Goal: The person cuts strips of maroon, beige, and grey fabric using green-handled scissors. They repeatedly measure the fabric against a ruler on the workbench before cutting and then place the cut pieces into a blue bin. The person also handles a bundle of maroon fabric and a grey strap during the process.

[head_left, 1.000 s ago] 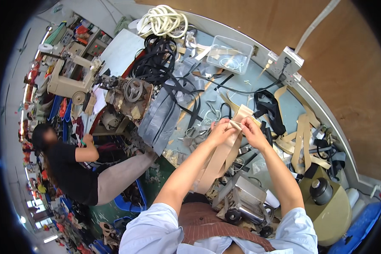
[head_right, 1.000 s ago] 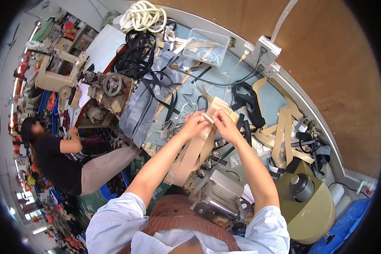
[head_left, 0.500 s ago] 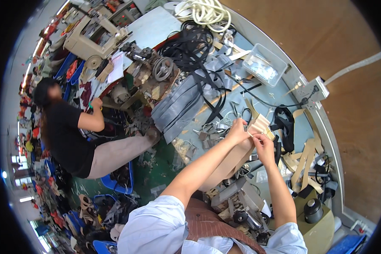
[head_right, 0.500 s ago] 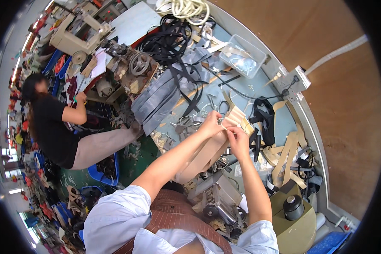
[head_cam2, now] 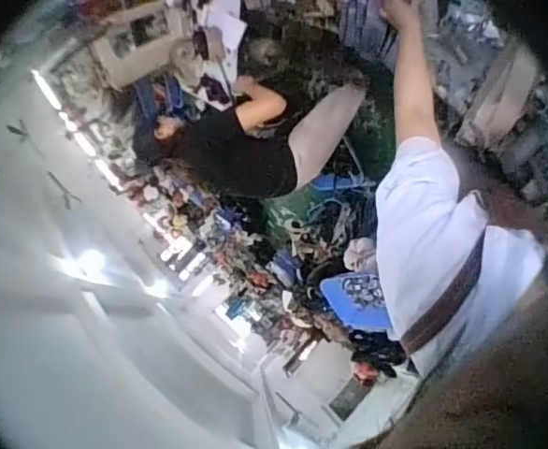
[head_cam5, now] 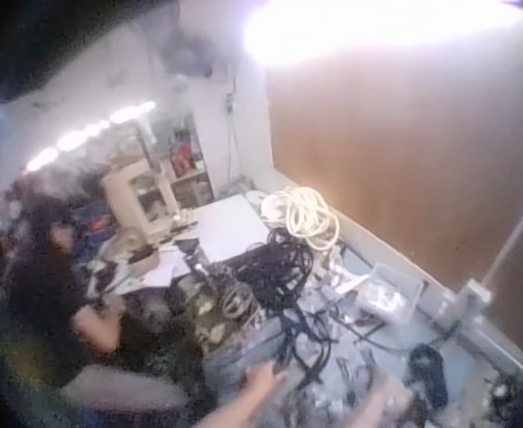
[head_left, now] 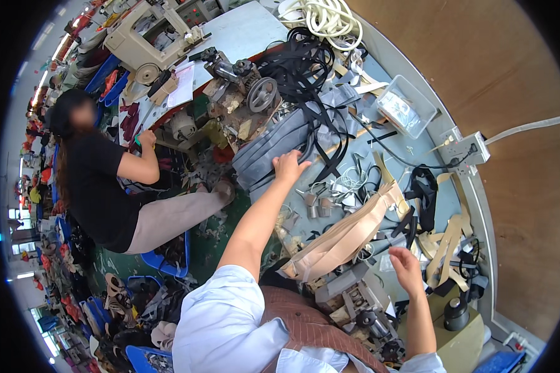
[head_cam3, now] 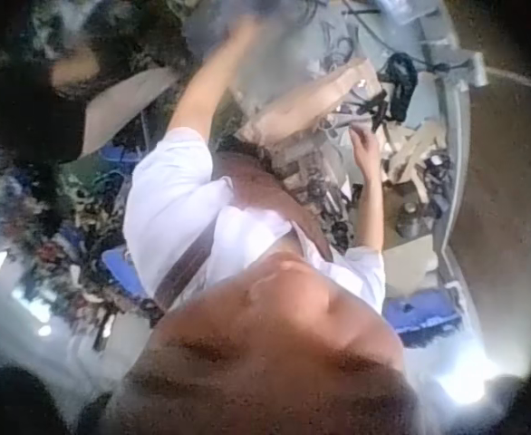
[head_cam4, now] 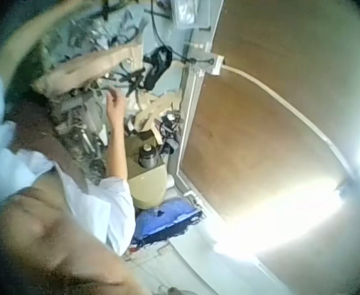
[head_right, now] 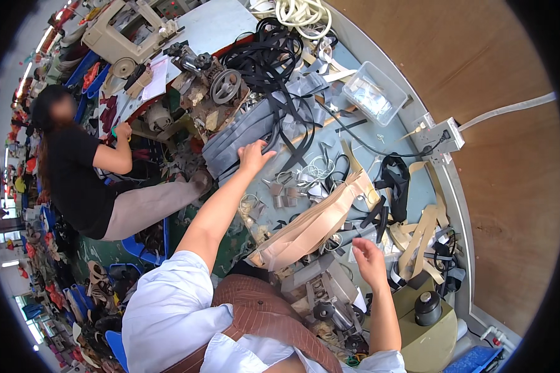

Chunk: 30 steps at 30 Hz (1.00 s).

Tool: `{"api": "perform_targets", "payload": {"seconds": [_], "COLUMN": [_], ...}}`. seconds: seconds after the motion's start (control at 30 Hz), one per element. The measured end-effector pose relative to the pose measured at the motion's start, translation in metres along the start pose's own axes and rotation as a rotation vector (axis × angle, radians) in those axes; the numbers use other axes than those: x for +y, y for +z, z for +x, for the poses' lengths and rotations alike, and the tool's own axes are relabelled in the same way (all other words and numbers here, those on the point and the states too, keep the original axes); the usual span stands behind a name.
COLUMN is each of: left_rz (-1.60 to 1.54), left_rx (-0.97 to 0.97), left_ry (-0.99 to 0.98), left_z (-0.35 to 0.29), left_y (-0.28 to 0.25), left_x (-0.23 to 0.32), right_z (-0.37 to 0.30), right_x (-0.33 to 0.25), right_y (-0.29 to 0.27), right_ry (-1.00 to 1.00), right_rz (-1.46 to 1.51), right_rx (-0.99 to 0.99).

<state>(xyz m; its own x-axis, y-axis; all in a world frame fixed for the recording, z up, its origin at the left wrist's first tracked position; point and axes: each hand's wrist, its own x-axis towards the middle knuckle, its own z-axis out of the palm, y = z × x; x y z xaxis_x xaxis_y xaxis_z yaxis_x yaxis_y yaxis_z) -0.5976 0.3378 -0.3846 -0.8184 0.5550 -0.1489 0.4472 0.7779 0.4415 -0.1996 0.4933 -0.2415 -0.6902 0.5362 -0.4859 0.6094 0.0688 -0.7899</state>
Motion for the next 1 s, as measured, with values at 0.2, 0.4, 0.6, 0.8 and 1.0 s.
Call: {"api": "perform_targets", "payload": {"seconds": [0.2, 0.4, 0.6, 0.8, 1.0], "left_rz": [-0.196, -0.271, -0.547, -0.867, -1.001], "left_rx": [-0.334, -0.347, -0.167, -0.325, -0.361], "left_ry": [0.02, -0.017, 0.264, 0.304, 0.355], "left_z": [0.009, -0.01, -0.054, -0.129, -0.192], "left_y": [-0.024, -0.04, -0.057, -0.113, -0.156], "left_x": [-0.012, -0.052, -0.052, -0.021, -0.015], "right_z": [-0.034, -0.007, 0.035, 0.052, 0.033], "right_x": [-0.026, -0.056, -0.096, -0.135, -0.174], "right_y": [-0.011, 0.011, 0.068, 0.145, 0.185], "right_ry": [0.082, 0.054, 0.058, 0.193, 0.235], "right_rz": [0.155, 0.047, 0.093, 0.341, 0.818], "right_rx": [-0.073, -0.215, -0.47, -0.467, -0.449]}}
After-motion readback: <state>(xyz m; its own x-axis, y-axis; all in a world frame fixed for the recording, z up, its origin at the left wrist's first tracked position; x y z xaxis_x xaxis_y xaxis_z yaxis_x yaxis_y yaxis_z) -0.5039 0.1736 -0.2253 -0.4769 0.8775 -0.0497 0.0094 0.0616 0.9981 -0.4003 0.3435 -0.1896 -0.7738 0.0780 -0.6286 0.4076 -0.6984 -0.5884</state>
